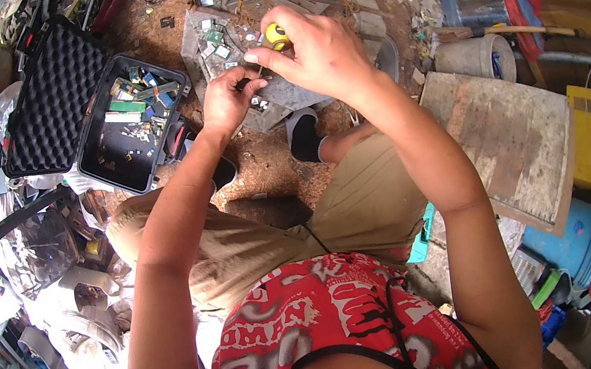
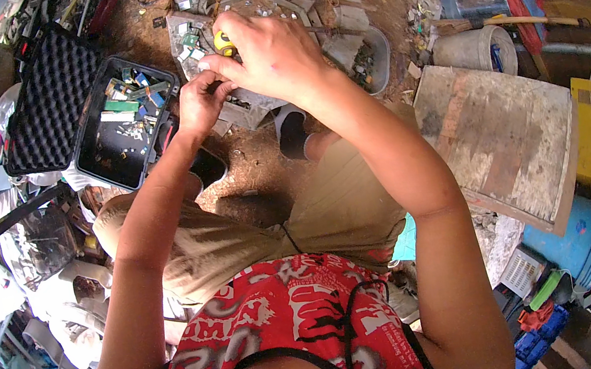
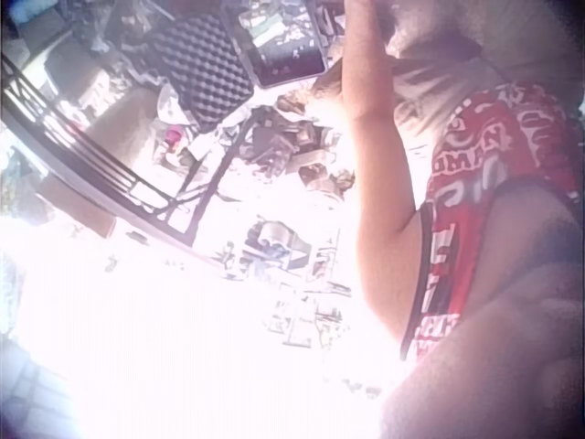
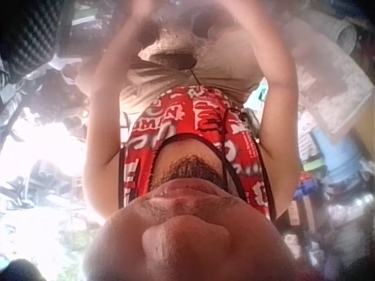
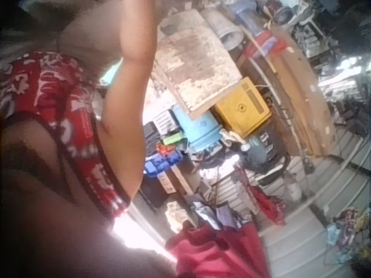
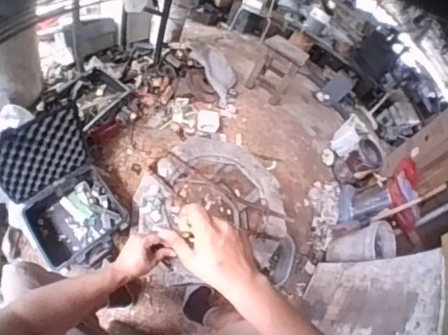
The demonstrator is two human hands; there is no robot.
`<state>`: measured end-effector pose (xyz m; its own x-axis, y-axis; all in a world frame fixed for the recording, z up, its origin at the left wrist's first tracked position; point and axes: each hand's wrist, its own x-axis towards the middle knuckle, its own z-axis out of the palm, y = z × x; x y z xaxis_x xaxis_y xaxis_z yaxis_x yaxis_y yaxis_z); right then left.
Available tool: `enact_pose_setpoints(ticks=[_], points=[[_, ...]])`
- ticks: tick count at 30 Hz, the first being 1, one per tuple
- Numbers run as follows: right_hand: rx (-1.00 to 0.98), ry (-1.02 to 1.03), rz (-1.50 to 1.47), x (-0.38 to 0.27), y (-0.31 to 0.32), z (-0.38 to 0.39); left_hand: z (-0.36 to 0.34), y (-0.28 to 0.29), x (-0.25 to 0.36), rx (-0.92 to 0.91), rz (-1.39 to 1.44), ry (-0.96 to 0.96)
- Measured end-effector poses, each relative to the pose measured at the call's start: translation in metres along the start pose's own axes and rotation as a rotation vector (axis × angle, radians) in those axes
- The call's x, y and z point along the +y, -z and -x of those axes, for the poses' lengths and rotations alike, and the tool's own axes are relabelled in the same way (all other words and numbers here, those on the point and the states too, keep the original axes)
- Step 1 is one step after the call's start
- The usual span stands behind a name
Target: The person uses a screwdriver and pliers to manipulate a small electronic component and a circuit board while sitting in a workshop area.
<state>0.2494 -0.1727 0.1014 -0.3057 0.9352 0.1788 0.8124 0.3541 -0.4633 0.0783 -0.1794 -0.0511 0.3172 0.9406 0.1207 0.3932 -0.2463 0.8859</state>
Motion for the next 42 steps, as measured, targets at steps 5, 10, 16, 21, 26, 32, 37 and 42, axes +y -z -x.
enact_pose_setpoints(ticks=[5, 10, 16, 21, 26, 32, 37, 42], points=[[0.069, 0.05, 0.026, -0.005, -0.001, 0.001, -0.003, -0.003, -0.007, 0.017, 0.026, -0.025], [0.22, -0.074, -0.237, 0.006, 0.023, 0.01, -0.005, 0.0, -0.004, -0.045, 0.019, 0.094], [-0.216, -0.548, 0.266, 0.082, -0.004, 0.073, -0.005, -0.002, -0.008, -0.065, 0.026, 0.092], [-0.438, -0.61, 0.341, 0.098, -0.021, 0.099, -0.005, -0.004, -0.006, -0.022, 0.052, 0.051], [-0.23, -0.867, -0.287, 0.081, 0.017, 0.076, -0.006, -0.004, -0.011, -0.024, 0.022, 0.05], [0.169, 0.07, -0.028, -0.009, 0.112, 0.031, -0.002, -0.001, -0.009, -0.028, 0.036, 0.085], [0.422, 0.214, -0.108, -0.004, 0.101, 0.038, -0.006, -0.005, -0.007, -0.037, 0.037, 0.063], [0.001, 0.045, 0.102, -0.011, 0.077, 0.052, -0.002, -0.004, -0.007, -0.025, 0.04, 0.041]])
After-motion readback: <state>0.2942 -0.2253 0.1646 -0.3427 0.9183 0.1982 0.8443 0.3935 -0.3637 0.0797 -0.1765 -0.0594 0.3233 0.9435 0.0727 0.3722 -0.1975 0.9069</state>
